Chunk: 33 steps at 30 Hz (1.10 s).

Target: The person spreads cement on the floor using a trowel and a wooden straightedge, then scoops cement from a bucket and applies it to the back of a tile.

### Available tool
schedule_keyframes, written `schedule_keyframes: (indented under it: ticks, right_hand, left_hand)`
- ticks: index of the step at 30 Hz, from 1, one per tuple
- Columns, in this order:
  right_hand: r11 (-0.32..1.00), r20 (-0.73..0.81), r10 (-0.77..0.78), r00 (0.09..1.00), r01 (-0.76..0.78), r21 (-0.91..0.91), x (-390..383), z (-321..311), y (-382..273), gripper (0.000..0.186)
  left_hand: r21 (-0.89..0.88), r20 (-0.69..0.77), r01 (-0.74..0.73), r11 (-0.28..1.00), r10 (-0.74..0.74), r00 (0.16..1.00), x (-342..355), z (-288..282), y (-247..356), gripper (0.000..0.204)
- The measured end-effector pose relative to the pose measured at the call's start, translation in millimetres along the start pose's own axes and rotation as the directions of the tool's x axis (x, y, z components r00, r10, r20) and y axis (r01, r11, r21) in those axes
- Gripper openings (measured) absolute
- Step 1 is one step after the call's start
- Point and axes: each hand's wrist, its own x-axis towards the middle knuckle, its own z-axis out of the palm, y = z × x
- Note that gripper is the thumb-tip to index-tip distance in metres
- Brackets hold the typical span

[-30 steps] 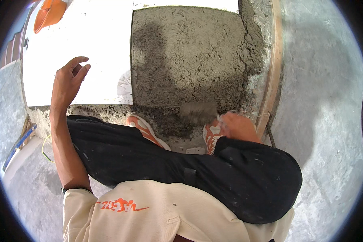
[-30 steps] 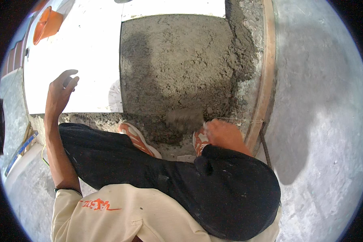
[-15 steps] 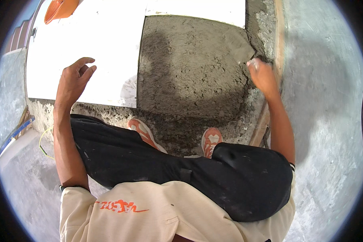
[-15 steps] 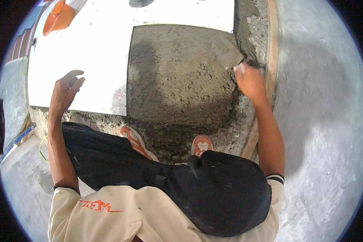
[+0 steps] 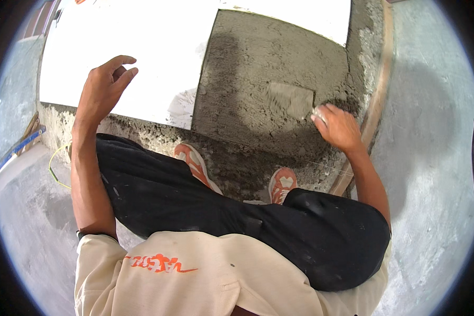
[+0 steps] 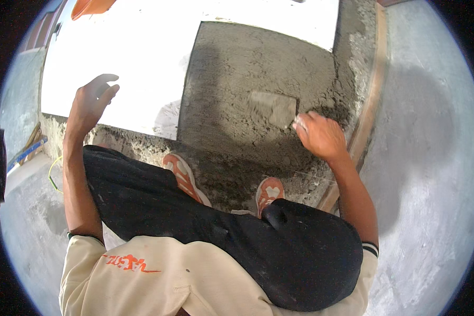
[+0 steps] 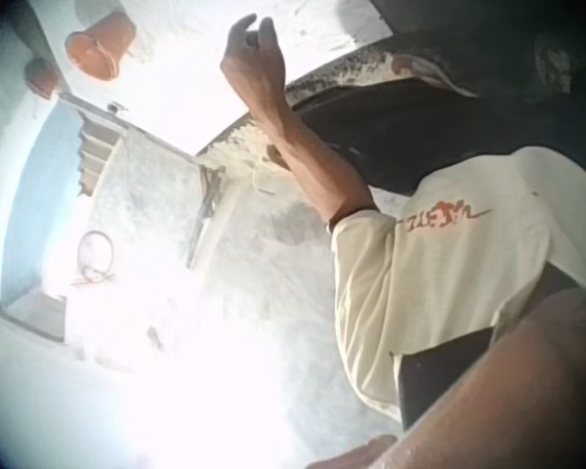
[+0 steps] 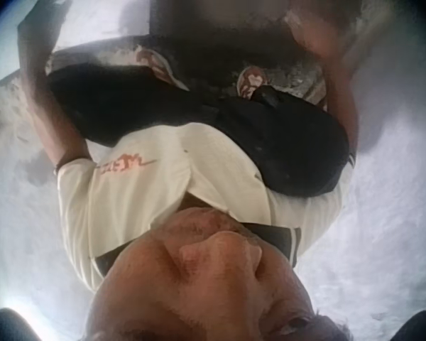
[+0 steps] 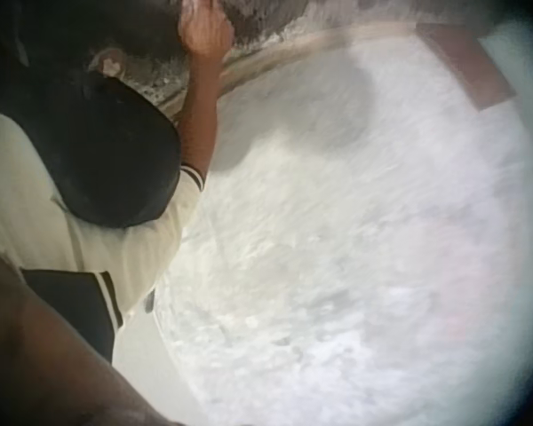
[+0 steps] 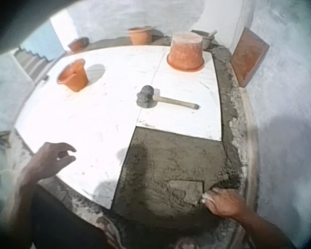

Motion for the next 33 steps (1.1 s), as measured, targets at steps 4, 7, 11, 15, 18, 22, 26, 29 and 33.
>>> schedule_keyframes:
  ticks: [4, 7, 11, 15, 18, 22, 26, 29, 33]
  right_hand:
    - [0.967, -0.199, 0.143, 0.969, -0.094, 0.236, 35, 13, 22, 0.042]
    - [0.948, -0.067, 0.189, 0.98, -0.164, 0.273, 70, 3, 30, 0.049]
    - [0.959, 0.162, -0.02, 0.987, -0.027, 0.281, 57, -5, -3, 0.048]
    - [0.975, 0.229, -0.147, 0.962, 0.102, 0.196, -20, 40, -29, 0.034]
    - [1.0, 0.132, -0.019, 0.991, 0.018, 0.008, -70, 53, -68, 0.029]
    - [0.985, -0.13, 0.142, 0.981, -0.153, -0.077, -91, 68, -12, 0.029]
    - [0.724, -0.076, 0.621, 0.78, -0.534, 0.437, -108, 30, 47, 0.036]
    - [0.385, 0.283, 0.699, 0.657, -0.679, 0.625, -122, 22, 29, 0.04]
    - [0.831, 0.101, 0.379, 0.92, -0.386, 0.4, -147, 85, -18, 0.034]
  left_hand:
    - [-0.06, -0.049, 0.073, 0.996, -0.076, 0.996, 1, -6, -11, 0.037]
    - [-0.131, -0.209, 0.166, 0.977, -0.191, 0.959, 7, -13, -22, 0.039]
    - [-0.165, -0.285, 0.249, 0.954, -0.288, 0.914, 2, -24, -47, 0.042]
    - [-0.183, -0.256, 0.243, 0.953, -0.285, 0.924, 6, -21, -42, 0.041]
    - [-0.151, -0.234, 0.24, 0.959, -0.271, 0.934, 3, -20, -32, 0.041]
    - [-0.108, -0.188, 0.232, 0.967, -0.249, 0.95, 1, -21, -37, 0.042]
    - [-0.09, -0.182, 0.183, 0.979, -0.197, 0.963, 7, -16, -39, 0.042]
    - [-0.131, -0.195, 0.173, 0.976, -0.196, 0.961, 7, -16, -34, 0.041]
    - [-0.108, -0.178, 0.161, 0.981, -0.178, 0.968, 10, -14, -27, 0.043]
